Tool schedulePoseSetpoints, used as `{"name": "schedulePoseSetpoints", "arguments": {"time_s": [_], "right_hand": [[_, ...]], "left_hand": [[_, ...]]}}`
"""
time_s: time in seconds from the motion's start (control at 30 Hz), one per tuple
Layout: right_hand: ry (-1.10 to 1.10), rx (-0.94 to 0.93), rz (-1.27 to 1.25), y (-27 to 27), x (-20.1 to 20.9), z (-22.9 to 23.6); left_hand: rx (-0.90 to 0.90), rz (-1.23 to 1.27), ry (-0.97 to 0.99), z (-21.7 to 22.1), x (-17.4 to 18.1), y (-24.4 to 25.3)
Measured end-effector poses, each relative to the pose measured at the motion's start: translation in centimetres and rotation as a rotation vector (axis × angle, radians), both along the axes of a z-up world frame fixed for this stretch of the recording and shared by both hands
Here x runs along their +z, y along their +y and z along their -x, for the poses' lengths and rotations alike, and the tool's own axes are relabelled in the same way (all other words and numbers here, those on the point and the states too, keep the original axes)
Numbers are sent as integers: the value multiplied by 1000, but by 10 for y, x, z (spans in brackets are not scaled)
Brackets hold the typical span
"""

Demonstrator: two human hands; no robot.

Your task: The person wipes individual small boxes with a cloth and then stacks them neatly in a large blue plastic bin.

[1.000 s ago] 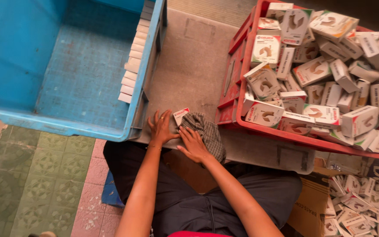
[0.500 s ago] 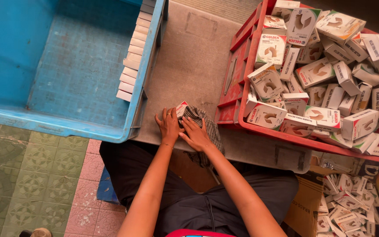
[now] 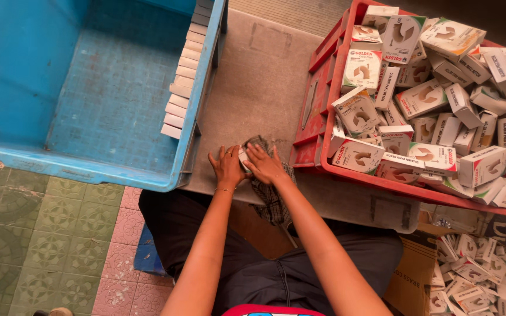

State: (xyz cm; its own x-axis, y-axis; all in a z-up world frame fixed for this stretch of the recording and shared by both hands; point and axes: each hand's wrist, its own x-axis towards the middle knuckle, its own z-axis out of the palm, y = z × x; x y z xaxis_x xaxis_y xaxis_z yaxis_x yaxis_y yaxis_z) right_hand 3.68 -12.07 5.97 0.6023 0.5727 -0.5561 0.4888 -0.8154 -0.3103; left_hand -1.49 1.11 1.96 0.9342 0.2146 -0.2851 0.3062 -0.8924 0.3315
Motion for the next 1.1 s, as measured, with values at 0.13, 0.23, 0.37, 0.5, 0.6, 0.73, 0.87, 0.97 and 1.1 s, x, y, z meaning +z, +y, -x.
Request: {"name": "schedulePoseSetpoints", "arguments": {"time_s": [0.13,0.23,0.37,0.5,0.6,0.73,0.87,0.97,1.1], "right_hand": [[-25,-35,15,6,2,19],[65,74,-139,0,6,25],[-32,157,-85,-4,-11,14],[-68,-13,-100,3,-14,13],[-125,37,-116,2,-3,23],[-180,133,-116,-8,-10,15],[-186,-2,-63,4,-4,14],[-27,-76,-182,4,-2,28],[109,-103,-455,-10,11,53]], "left_hand": [[-30,-40,-12,6,2,0],[-73,-65,35,3,-10,-1],[-44,-25,96,9,15,-3],[-14,-27,110,5,10,-9],[-2,-7,108,5,8,-9],[-9,-4,153,3,14,-8],[-1,6,156,5,7,-11],[17,9,122,4,-14,-14],[24,40,112,3,-9,-12]]}}
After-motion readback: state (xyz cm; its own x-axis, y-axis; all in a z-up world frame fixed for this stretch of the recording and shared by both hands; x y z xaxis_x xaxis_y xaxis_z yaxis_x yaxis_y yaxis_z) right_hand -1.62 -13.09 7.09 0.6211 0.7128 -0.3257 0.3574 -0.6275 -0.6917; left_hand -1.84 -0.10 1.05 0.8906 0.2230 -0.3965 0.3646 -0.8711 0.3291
